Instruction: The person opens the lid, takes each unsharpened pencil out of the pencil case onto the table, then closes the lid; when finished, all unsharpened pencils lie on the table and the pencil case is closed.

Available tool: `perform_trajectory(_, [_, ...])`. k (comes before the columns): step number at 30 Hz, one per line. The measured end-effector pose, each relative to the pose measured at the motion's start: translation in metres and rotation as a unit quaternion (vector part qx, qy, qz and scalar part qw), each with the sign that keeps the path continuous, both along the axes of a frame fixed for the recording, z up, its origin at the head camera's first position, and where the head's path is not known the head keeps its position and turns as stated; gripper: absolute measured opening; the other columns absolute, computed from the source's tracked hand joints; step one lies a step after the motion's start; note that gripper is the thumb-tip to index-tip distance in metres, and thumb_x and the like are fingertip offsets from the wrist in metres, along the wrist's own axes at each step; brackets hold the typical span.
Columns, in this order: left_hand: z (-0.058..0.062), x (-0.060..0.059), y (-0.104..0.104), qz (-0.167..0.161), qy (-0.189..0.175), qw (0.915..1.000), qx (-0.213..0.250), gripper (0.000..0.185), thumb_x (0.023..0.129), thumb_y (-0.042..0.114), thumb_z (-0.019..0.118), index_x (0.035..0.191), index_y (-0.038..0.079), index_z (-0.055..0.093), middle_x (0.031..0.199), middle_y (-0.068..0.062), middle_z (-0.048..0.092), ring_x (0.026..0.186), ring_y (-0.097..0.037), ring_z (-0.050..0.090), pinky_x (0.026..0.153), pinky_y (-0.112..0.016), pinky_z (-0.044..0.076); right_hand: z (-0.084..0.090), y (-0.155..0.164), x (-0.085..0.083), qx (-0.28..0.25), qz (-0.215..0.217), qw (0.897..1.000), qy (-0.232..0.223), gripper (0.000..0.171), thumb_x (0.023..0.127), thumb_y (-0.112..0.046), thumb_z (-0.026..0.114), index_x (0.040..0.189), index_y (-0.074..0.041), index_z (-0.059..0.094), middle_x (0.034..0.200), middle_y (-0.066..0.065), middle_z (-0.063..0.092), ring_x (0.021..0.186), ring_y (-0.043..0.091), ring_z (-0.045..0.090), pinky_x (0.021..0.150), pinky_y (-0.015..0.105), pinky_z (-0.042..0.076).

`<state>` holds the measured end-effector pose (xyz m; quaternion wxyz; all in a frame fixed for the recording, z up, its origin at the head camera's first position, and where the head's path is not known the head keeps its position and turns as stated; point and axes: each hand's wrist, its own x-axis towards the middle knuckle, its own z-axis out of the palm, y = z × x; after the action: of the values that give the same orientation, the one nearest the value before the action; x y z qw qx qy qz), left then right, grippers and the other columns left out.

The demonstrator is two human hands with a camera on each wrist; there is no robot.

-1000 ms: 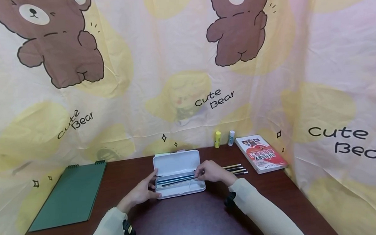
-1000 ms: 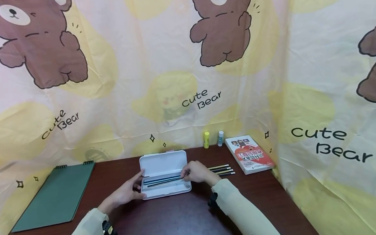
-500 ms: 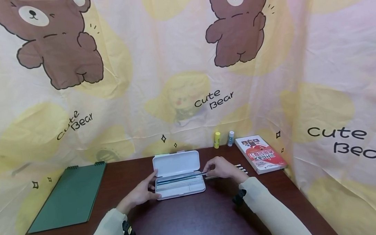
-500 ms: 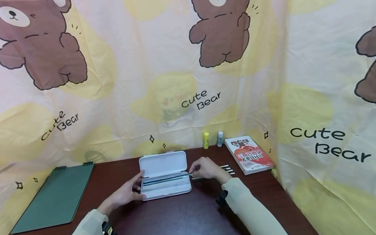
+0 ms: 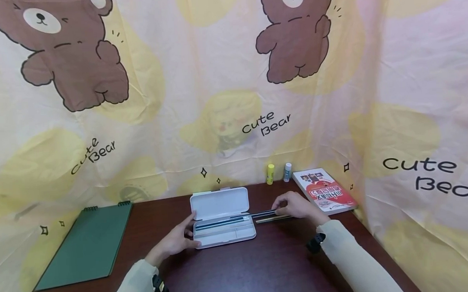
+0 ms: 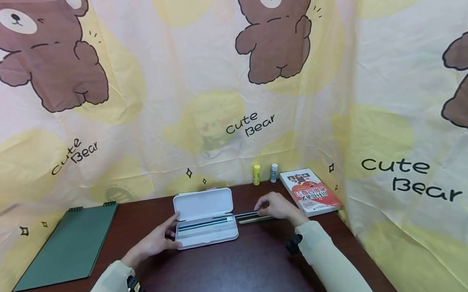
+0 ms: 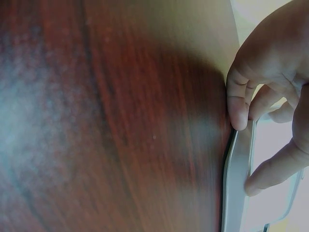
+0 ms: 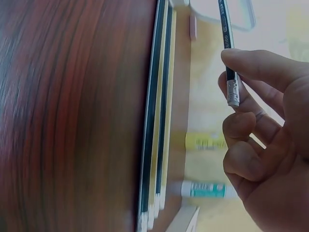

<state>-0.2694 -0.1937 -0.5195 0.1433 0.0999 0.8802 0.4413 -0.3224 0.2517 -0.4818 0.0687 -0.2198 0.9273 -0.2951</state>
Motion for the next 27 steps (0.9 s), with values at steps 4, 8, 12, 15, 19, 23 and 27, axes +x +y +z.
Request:
perform_trajectory(4, [0.000, -0.001, 0.000, 0.001, 0.001, 1.0000, 0.000, 0.105, 0.077, 0.022, 0.086, 0.160, 0.029, 0.023, 0.147, -0.011, 0.051, 0.108, -0.022, 0.052, 0.086, -0.036, 0.047, -0.001, 0.017, 0.001, 0.003, -0.016, 1.000, -0.002, 0.008, 0.090, -0.020, 0.074, 0.096, -0.023, 0.078, 0.092, -0.012, 0.073, 0.085, 0.013, 0.059, 0.080, 0.034, 0.046])
perform_trajectory(8, [0.000, -0.001, 0.001, 0.000, 0.002, 1.0000, 0.001, 0.105, 0.077, 0.021, 0.086, 0.160, 0.028, 0.022, 0.147, -0.012, 0.050, 0.107, -0.022, 0.052, 0.085, -0.035, 0.047, -0.003, 0.032, 0.001, -0.009, -0.026, 0.999, -0.021, 0.010, 0.091, -0.018, 0.073, 0.099, -0.019, 0.078, 0.094, -0.008, 0.075, 0.086, 0.015, 0.059, 0.078, 0.032, 0.046])
perform_trajectory(12, [0.000, -0.001, 0.001, -0.002, 0.003, 1.0000, 0.004, 0.105, 0.077, 0.021, 0.086, 0.160, 0.028, 0.022, 0.147, -0.013, 0.050, 0.107, -0.022, 0.052, 0.084, -0.034, 0.048, -0.007, 0.044, 0.004, -0.015, -0.052, 0.997, -0.048, 0.010, 0.091, -0.016, 0.072, 0.100, -0.018, 0.077, 0.096, -0.005, 0.075, 0.088, 0.017, 0.058, 0.078, 0.032, 0.046])
perform_trajectory(15, [0.000, -0.001, 0.001, -0.002, 0.003, 1.0000, 0.005, 0.105, 0.077, 0.021, 0.086, 0.160, 0.028, 0.022, 0.147, -0.013, 0.050, 0.107, -0.022, 0.052, 0.084, -0.034, 0.048, -0.009, 0.052, 0.007, -0.010, -0.068, 0.996, -0.064, 0.010, 0.091, -0.016, 0.071, 0.100, -0.018, 0.077, 0.097, -0.005, 0.074, 0.088, 0.018, 0.058, 0.079, 0.034, 0.046])
perform_trajectory(19, [-0.001, -0.001, 0.000, -0.004, 0.003, 1.0000, 0.005, 0.106, 0.077, 0.022, 0.086, 0.160, 0.027, 0.022, 0.147, -0.013, 0.050, 0.107, -0.022, 0.052, 0.085, -0.035, 0.048, -0.013, 0.059, 0.011, 0.003, -0.076, 0.994, -0.077, 0.010, 0.091, -0.017, 0.072, 0.099, -0.018, 0.077, 0.096, -0.006, 0.073, 0.088, 0.018, 0.058, 0.081, 0.036, 0.046])
perform_trajectory(23, [-0.001, -0.001, 0.000, -0.005, 0.002, 1.0000, 0.007, 0.106, 0.077, 0.022, 0.087, 0.160, 0.028, 0.022, 0.147, -0.013, 0.050, 0.107, -0.022, 0.052, 0.085, -0.035, 0.049, -0.017, 0.065, 0.013, 0.007, -0.082, 0.993, -0.080, 0.008, 0.090, -0.016, 0.073, 0.097, -0.019, 0.077, 0.094, -0.006, 0.073, 0.087, 0.018, 0.058, 0.081, 0.036, 0.046])
perform_trajectory(27, [-0.001, -0.001, 0.000, -0.002, 0.001, 1.0000, 0.008, 0.105, 0.077, 0.022, 0.086, 0.160, 0.029, 0.022, 0.147, -0.012, 0.050, 0.107, -0.022, 0.052, 0.085, -0.035, 0.048, -0.022, 0.068, 0.012, 0.012, -0.083, 0.993, -0.082, 0.009, 0.089, -0.014, 0.073, 0.094, -0.020, 0.077, 0.093, -0.006, 0.072, 0.085, 0.018, 0.058, 0.080, 0.035, 0.045])
